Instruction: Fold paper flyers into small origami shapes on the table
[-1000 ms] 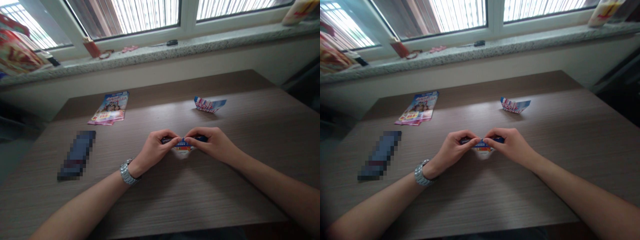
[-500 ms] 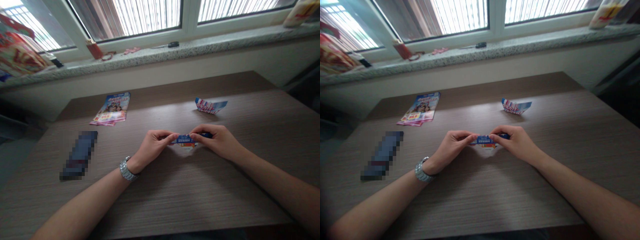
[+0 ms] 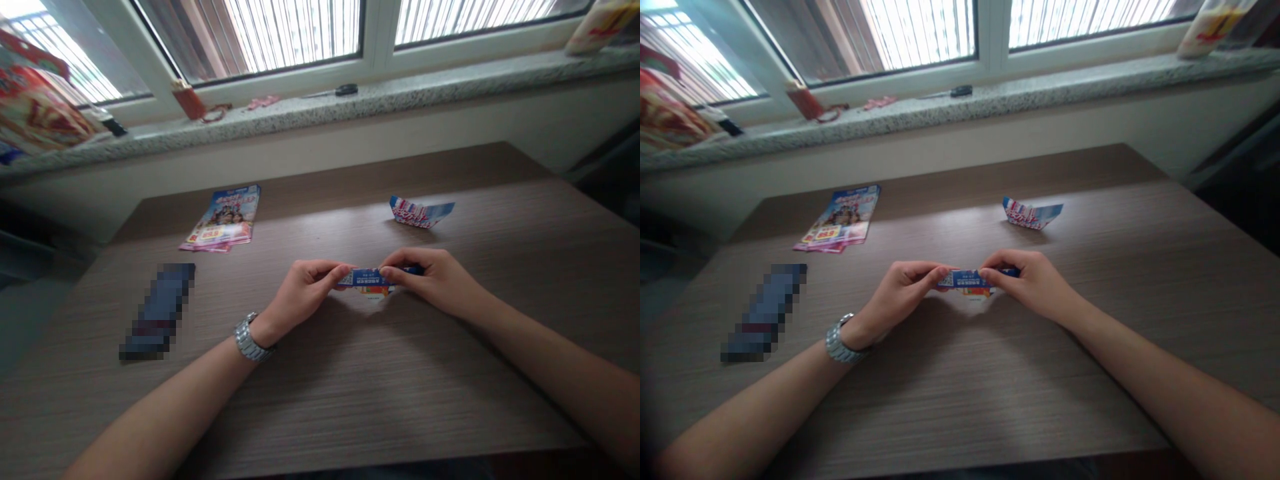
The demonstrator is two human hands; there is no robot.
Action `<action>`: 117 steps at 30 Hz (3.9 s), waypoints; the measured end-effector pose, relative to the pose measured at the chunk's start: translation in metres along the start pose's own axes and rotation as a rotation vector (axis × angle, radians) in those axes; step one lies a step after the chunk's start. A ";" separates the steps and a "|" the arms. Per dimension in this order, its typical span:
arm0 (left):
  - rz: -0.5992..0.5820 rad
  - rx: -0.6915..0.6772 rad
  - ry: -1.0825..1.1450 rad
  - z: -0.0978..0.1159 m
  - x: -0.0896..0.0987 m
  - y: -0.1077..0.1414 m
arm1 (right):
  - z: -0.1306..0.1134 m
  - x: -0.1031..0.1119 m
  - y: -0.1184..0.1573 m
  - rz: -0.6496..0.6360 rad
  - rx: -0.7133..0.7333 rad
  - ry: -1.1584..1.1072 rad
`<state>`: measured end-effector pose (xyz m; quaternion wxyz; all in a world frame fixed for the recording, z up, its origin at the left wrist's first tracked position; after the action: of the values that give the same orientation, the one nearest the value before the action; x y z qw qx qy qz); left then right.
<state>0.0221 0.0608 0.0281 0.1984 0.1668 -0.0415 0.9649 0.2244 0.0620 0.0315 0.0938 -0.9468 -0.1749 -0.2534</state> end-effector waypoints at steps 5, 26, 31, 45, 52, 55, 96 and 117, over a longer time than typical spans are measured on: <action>0.047 0.004 -0.077 -0.002 0.001 -0.002 | -0.001 -0.007 0.001 -0.048 0.022 0.005; -0.152 -0.538 -0.934 0.019 -0.041 0.018 | 0.008 -0.004 -0.004 0.066 0.166 0.249; -0.220 -0.491 -0.957 0.015 -0.043 0.017 | 0.012 -0.006 -0.005 0.069 0.238 0.340; -0.226 -0.448 -0.988 0.011 -0.043 0.015 | 0.012 -0.012 0.000 0.014 0.417 0.465; -0.176 -0.348 -0.999 0.005 -0.037 0.011 | 0.002 -0.017 0.009 -0.069 0.501 0.463; -0.165 -0.321 -0.994 0.002 -0.036 0.010 | -0.002 -0.021 0.011 -0.103 0.530 0.458; -0.042 -0.311 -0.907 0.001 -0.028 0.008 | 0.002 -0.026 0.010 -0.114 0.481 0.365; -0.008 -0.365 -0.991 0.009 -0.027 0.008 | 0.001 -0.022 0.009 -0.065 0.477 0.419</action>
<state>0.0451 0.0422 0.0272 0.1846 0.5660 -0.2971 0.7465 0.2103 0.0475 0.0187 0.3388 -0.8192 -0.2362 -0.3978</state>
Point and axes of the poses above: each hand's wrist, its own y-axis away from the middle knuckle, its own x-axis out of the back of the hand, z = x × y, the point moved 7 cm from there along -y, towards the middle knuckle, and after that the axes turned 1 degree about x, right-handed, at the moved point
